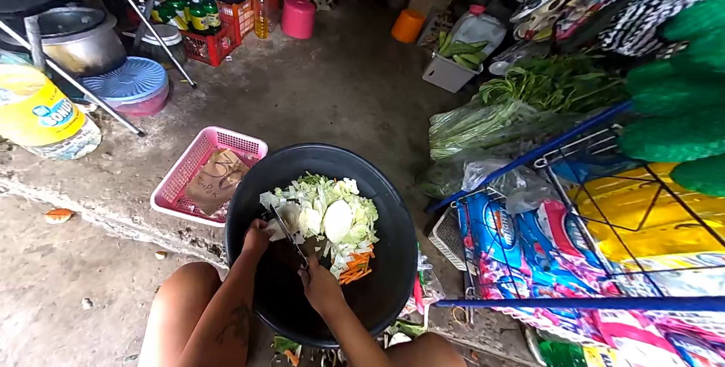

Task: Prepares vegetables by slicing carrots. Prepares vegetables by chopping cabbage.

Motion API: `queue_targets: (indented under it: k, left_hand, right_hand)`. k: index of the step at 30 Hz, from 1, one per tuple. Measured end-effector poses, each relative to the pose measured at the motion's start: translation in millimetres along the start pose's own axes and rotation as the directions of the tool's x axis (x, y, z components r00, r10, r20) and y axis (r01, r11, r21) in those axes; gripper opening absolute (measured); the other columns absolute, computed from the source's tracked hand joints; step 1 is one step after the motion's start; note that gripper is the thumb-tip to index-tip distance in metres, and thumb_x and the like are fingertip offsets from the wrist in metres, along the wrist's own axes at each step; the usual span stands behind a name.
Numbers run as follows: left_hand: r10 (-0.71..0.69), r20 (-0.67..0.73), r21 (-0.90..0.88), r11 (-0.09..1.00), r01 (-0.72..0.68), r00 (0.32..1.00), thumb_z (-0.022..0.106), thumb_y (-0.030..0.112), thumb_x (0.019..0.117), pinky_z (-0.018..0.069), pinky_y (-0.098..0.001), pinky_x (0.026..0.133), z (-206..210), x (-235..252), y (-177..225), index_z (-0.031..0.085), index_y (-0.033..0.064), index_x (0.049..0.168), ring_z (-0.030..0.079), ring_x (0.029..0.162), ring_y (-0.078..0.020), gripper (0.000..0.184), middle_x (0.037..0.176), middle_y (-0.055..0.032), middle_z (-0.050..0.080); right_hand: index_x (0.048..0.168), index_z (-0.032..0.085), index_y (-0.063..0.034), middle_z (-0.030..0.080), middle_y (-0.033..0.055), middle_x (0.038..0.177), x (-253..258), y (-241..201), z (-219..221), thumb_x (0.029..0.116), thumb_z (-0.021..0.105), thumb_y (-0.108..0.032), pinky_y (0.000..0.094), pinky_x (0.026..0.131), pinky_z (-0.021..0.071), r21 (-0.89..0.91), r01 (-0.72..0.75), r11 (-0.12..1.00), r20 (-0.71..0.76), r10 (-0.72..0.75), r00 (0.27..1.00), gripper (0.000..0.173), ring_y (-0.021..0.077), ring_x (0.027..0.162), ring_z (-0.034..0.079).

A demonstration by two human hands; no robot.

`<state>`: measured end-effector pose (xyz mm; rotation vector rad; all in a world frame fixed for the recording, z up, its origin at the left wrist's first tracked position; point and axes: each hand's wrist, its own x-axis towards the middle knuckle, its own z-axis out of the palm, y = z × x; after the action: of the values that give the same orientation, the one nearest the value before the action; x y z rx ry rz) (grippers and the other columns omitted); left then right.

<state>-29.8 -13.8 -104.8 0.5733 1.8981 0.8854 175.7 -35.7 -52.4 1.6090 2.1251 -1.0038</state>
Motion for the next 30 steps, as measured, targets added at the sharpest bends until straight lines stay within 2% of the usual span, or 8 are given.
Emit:
queue_targets:
  k: [5, 11, 15, 20, 24, 26, 28, 30]
  left_hand:
    - [-0.009, 0.008, 0.026, 1.000, 0.009, 1.000, 0.069, 0.011, 0.0972, 0.0562, -0.0507, 0.094, 0, 3, -1, 0.054, 0.0022, 0.137, 0.068, 0.109, -0.0352, 0.044, 0.128, -0.0242, 0.064]
    - [-0.006, 0.006, 0.054, 0.999, 0.005, 1.000, 0.069, 0.013, 0.0980, 0.0566, -0.0498, 0.093, 0, 5, -3, 0.054, 0.0027, 0.138, 0.067, 0.109, -0.0344, 0.044, 0.128, -0.0239, 0.063]
    - [-0.002, -0.003, 0.032, 0.999, 0.002, 1.000, 0.069, 0.011, 0.0970, 0.0556, -0.0515, 0.095, 3, 2, -4, 0.054, 0.0018, 0.139, 0.066, 0.113, -0.0361, 0.045, 0.130, -0.0248, 0.062]
    - [-0.094, 0.036, -0.366, 0.925, 0.101, 0.995, 0.058, 0.013, 0.1054, 0.0567, -0.0393, 0.087, -2, -14, 9, 0.044, 0.0011, 0.147, 0.066, 0.101, -0.0263, 0.046, 0.129, -0.0232, 0.060]
    - [-0.054, 0.189, -0.641, 0.749, 0.165, 0.980, 0.048, 0.021, 0.1095, 0.0580, -0.0316, 0.078, -15, -48, 30, 0.051, 0.0014, 0.135, 0.067, 0.084, -0.0168, 0.032, 0.104, -0.0132, 0.067]
    - [0.081, 0.332, -0.668, 0.724, 0.173, 0.940, 0.038, 0.026, 0.1125, 0.0606, -0.0336, 0.080, -23, -66, 34, 0.053, 0.0031, 0.129, 0.072, 0.083, -0.0176, 0.032, 0.098, -0.0105, 0.071]
    - [0.227, 0.469, -0.662, 0.730, 0.169, 0.854, 0.034, 0.025, 0.1126, 0.0615, -0.0410, 0.087, -29, -92, 36, 0.051, 0.0073, 0.134, 0.074, 0.092, -0.0238, 0.033, 0.104, -0.0122, 0.073]
    - [0.309, 0.605, -0.590, 0.792, 0.154, 0.734, 0.044, 0.025, 0.1063, 0.0620, -0.0417, 0.087, -28, -115, 33, 0.053, 0.0124, 0.135, 0.074, 0.097, -0.0262, 0.033, 0.110, -0.0131, 0.074]
  right_hand:
    - [0.149, 0.044, -0.0134, 0.070, 0.0183, 0.122, 4, -6, 9, 0.1113, 0.041, -0.043, 0.0562, 0.096, 0.0554, -0.026, -0.055, 0.998, -0.019, 0.054, 0.998, 0.048, 0.0368, 0.115, 0.069]
    - [0.146, 0.044, -0.0089, 0.070, 0.0200, 0.116, 23, -9, 16, 0.1114, 0.042, -0.040, 0.0554, 0.096, 0.0549, 0.086, -0.006, 0.996, 0.018, 0.005, 1.000, 0.047, 0.0364, 0.113, 0.069]
    - [0.150, 0.042, -0.0068, 0.066, 0.0231, 0.129, 40, -16, 27, 0.1113, 0.044, -0.031, 0.0570, 0.100, 0.0537, 0.091, -0.001, 0.996, 0.011, 0.000, 1.000, 0.046, 0.0392, 0.120, 0.066]
    - [0.147, 0.045, -0.0009, 0.063, 0.0266, 0.132, 61, 10, 19, 0.1088, 0.051, -0.040, 0.0564, 0.106, 0.0487, 0.271, 0.129, 0.954, 0.064, -0.152, 0.986, 0.055, 0.0390, 0.124, 0.063]
    - [0.147, 0.047, -0.0002, 0.064, 0.0279, 0.129, 49, 18, 4, 0.1087, 0.052, -0.040, 0.0576, 0.101, 0.0515, 0.314, 0.148, 0.938, 0.059, -0.175, 0.983, 0.055, 0.0407, 0.116, 0.066]
    - [0.151, 0.042, -0.0026, 0.064, 0.0280, 0.122, 32, 27, -4, 0.1091, 0.050, -0.042, 0.0557, 0.086, 0.0566, 0.364, 0.136, 0.922, 0.033, -0.159, 0.987, 0.058, 0.0396, 0.096, 0.070]
    - [0.156, 0.037, -0.0053, 0.065, 0.0267, 0.117, 11, 42, -16, 0.1091, 0.049, -0.044, 0.0529, 0.077, 0.0579, 0.416, 0.154, 0.896, -0.026, -0.158, 0.987, 0.062, 0.0361, 0.083, 0.069]
    - [0.154, 0.039, -0.0059, 0.066, 0.0258, 0.114, -11, 61, -31, 0.1090, 0.048, -0.044, 0.0535, 0.078, 0.0580, 0.435, 0.168, 0.885, -0.078, -0.149, 0.986, 0.060, 0.0359, 0.083, 0.069]
